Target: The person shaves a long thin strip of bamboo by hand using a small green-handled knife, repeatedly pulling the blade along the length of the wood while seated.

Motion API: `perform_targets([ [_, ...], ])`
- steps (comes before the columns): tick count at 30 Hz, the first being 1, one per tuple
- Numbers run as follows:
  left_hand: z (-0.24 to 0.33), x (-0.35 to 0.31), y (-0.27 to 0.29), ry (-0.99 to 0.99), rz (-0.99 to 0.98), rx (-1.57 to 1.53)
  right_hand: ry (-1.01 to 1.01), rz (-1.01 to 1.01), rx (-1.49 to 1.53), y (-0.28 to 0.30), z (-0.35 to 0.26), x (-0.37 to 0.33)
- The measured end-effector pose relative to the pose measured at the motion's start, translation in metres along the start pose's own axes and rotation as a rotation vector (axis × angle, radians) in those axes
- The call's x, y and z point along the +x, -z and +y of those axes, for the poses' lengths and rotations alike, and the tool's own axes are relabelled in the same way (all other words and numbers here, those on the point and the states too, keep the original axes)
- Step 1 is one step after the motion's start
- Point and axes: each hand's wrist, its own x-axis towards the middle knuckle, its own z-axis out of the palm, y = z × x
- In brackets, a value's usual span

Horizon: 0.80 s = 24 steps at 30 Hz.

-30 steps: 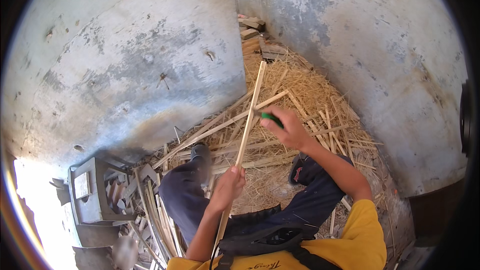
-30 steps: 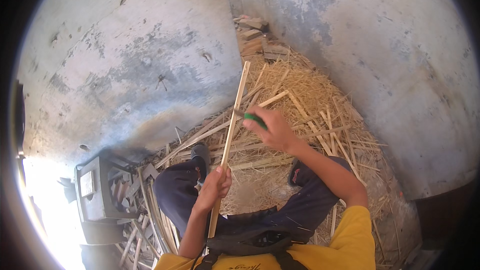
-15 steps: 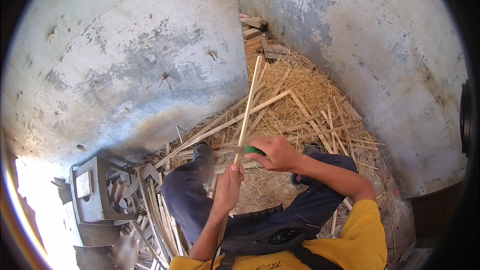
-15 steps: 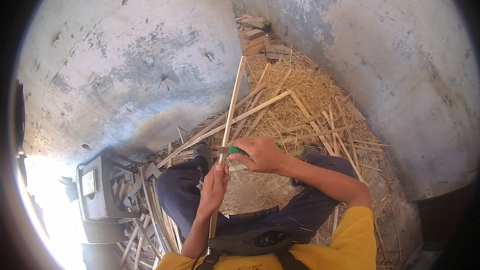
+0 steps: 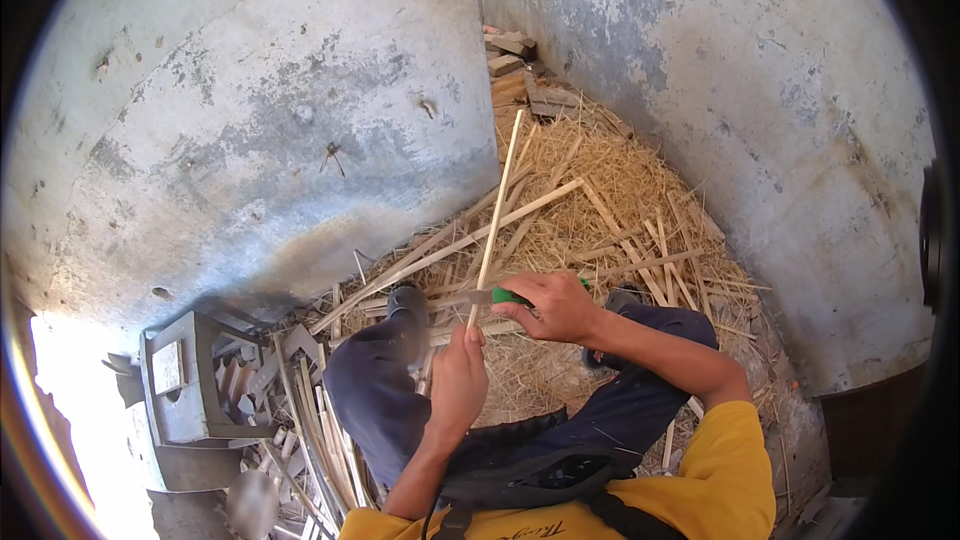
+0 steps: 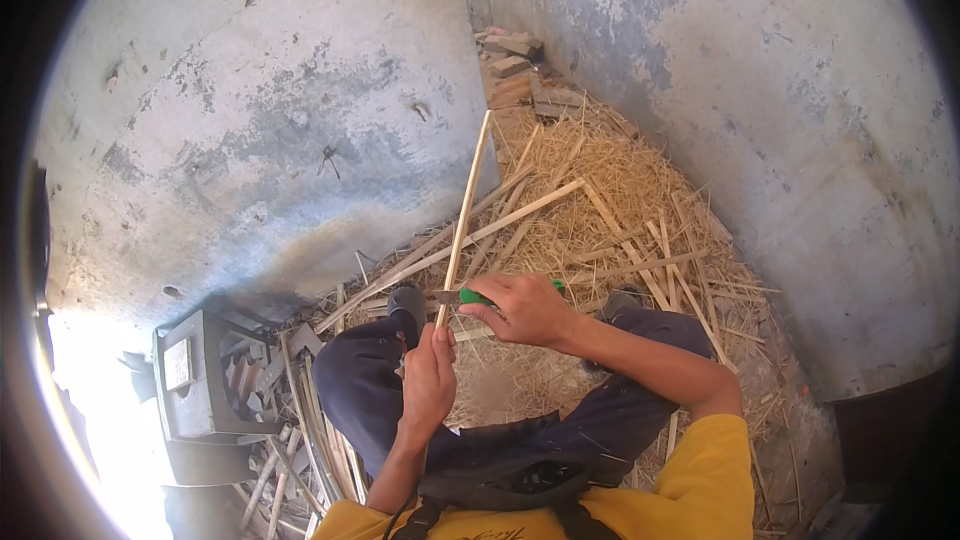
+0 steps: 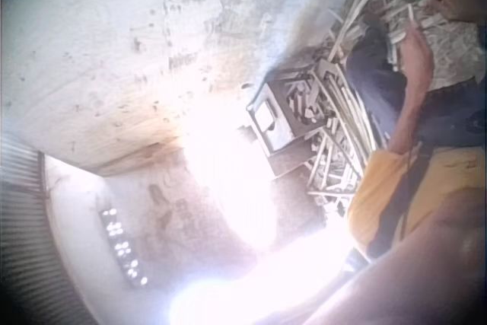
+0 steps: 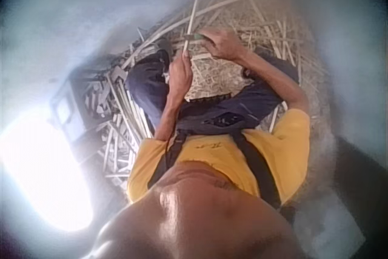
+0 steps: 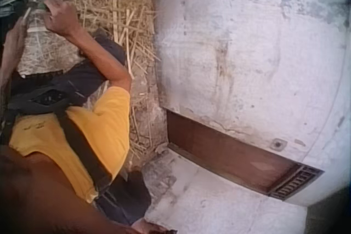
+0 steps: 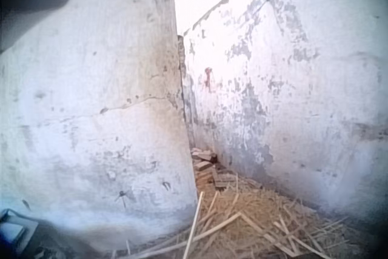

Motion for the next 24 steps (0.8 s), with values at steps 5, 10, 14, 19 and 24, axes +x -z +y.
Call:
perform_targets([
  [5, 0.003, -0.001, 0.002, -0.016, 0.001, 0.011, 0.004, 0.008, -0.04, 0.003, 0.0, 0.0],
  [10, 0.001, -0.004, 0.003, -0.006, -0.005, 0.034, 0.012, 0.016, -0.05, 0.004, -0.001, 0.003],
  [14, 0.001, -0.005, 0.003, -0.025, 0.008, 0.015, 0.003, 0.011, -0.074, 0.004, 0.001, 0.003],
  [19, -0.005, -0.011, 0.004, 0.003, 0.009, 0.054, -0.01, 0.068, -0.059, 0.006, 0.009, 0.006],
  [24, -0.011, -0.025, 0.004, 0.002, -0.012, 0.104, -0.07, 0.173, -0.08, 0.019, 0.034, 0.021],
])
